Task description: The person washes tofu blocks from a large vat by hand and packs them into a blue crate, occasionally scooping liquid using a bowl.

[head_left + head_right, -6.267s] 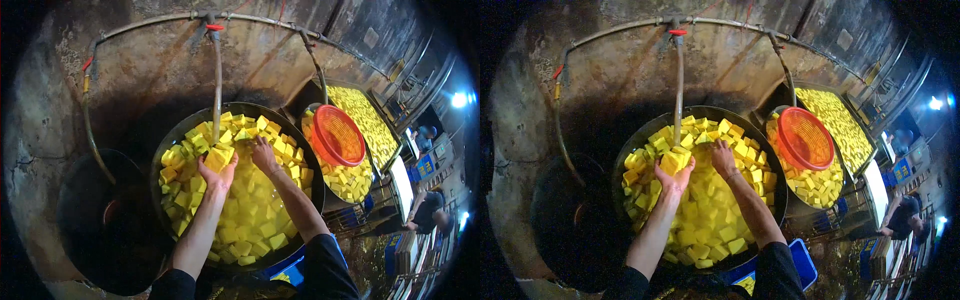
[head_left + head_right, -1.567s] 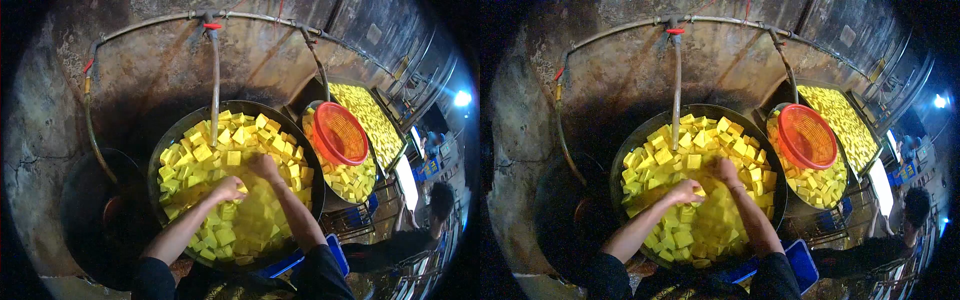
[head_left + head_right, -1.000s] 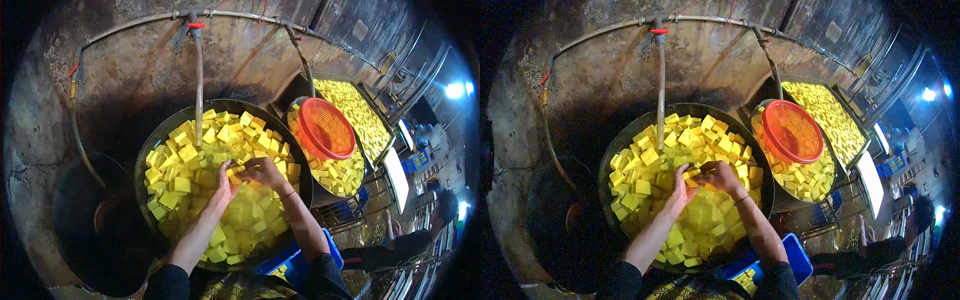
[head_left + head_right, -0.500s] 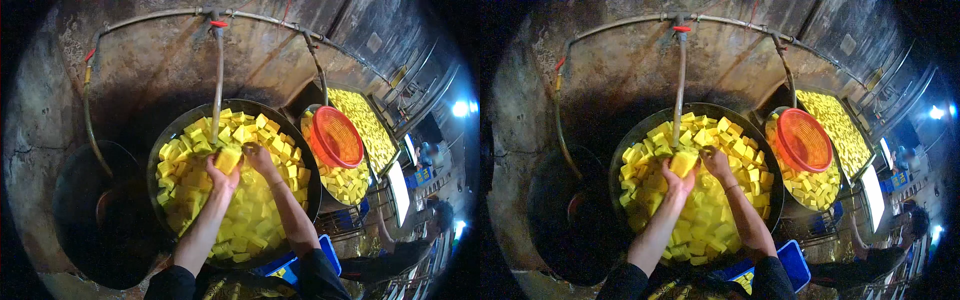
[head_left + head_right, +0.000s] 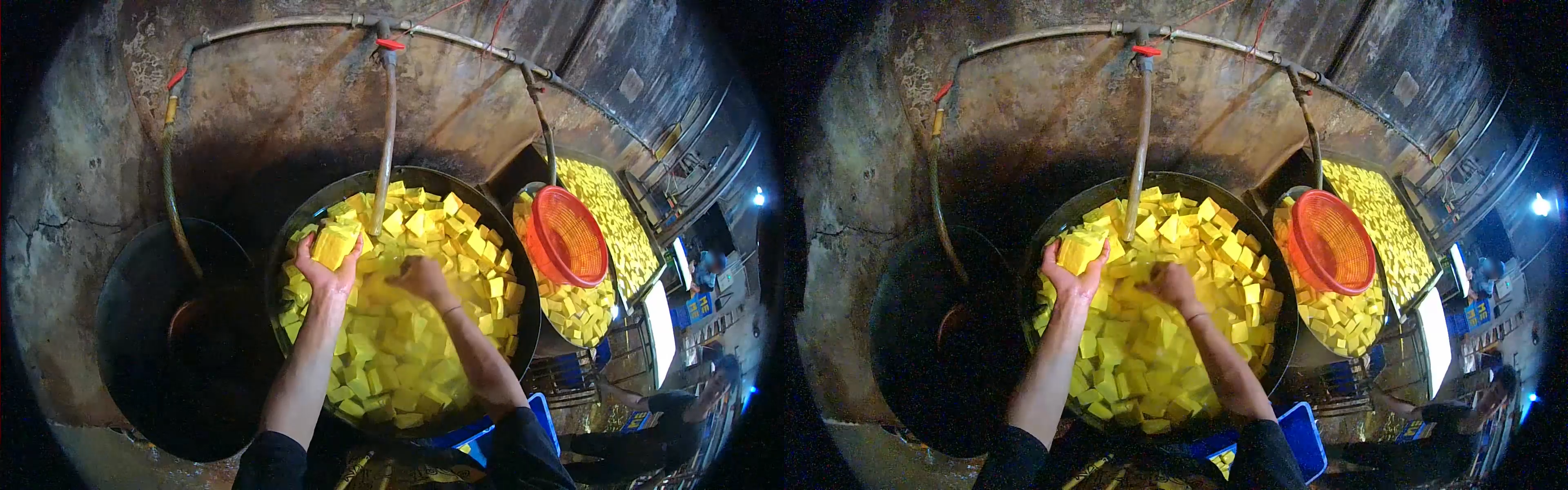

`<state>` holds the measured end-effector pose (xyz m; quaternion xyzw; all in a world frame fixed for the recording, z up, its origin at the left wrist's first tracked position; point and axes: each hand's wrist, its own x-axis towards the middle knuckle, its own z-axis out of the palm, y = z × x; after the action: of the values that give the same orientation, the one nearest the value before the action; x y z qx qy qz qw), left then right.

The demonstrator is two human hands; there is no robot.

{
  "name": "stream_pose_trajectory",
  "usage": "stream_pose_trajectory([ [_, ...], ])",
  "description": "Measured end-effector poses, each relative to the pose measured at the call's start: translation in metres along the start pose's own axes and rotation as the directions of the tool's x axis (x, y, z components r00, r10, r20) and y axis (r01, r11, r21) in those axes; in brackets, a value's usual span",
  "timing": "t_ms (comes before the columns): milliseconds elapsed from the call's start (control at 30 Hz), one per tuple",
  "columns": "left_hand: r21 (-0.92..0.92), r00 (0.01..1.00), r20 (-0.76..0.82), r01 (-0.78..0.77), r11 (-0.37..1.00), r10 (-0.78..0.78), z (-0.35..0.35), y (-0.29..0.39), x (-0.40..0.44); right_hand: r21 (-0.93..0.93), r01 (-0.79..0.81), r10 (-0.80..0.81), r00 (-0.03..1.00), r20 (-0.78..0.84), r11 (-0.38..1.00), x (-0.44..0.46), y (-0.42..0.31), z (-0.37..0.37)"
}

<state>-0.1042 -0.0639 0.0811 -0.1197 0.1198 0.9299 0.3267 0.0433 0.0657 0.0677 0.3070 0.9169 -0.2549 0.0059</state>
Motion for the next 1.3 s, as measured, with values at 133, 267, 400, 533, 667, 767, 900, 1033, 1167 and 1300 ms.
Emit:
stream_pose_trajectory([
  [133,-0.028,0.997,0.017,0.073,0.997,-0.072,-0.006,-0.008,0.002,-0.347,0.103,-0.205,0.94,-0.272,0.932,-0.01,-0.003,0.077],
  [267,0.019,0.994,0.02,0.107,0.994,-0.107,-0.008,-0.012,0.0,-0.241,0.066,-0.128,0.959,-0.252,0.968,-0.01,-0.007,0.069],
  [400,0.058,0.994,0.021,0.107,0.993,-0.108,-0.021,-0.016,0.003,0.555,-0.104,0.014,0.986,0.164,0.825,-0.014,0.022,0.024],
  [533,0.107,0.979,0.082,0.177,0.978,-0.187,-0.034,-0.031,0.007,0.888,-0.036,0.092,0.996,-0.007,0.459,-0.06,-0.006,-0.028],
  [667,0.229,0.958,0.016,0.277,0.933,-0.288,-0.031,-0.059,-0.01,0.803,0.105,0.037,0.987,-0.155,0.586,-0.094,-0.041,-0.071],
  [767,0.229,0.935,-0.005,0.346,0.91,-0.354,-0.025,-0.087,-0.029,0.747,0.1,-0.046,0.995,-0.092,0.658,-0.099,-0.04,-0.083],
  [900,0.16,0.824,0.09,0.543,0.824,-0.56,-0.045,-0.126,-0.035,0.547,0.016,0.08,0.985,-0.151,0.837,-0.11,-0.031,-0.08],
  [1033,0.169,0.819,0.16,0.527,0.833,-0.551,-0.048,-0.166,-0.058,0.76,0.046,0.164,0.966,-0.199,0.648,-0.149,-0.033,-0.094],
  [1167,0.186,0.827,0.158,0.511,0.839,-0.539,-0.016,-0.189,-0.127,0.141,0.08,0.022,0.795,-0.607,0.987,-0.183,-0.016,-0.096],
  [1300,0.513,0.697,0.012,0.611,0.603,-0.717,0.02,-0.213,-0.204,0.257,-0.125,0.234,0.86,-0.453,0.958,-0.253,0.027,-0.128],
])
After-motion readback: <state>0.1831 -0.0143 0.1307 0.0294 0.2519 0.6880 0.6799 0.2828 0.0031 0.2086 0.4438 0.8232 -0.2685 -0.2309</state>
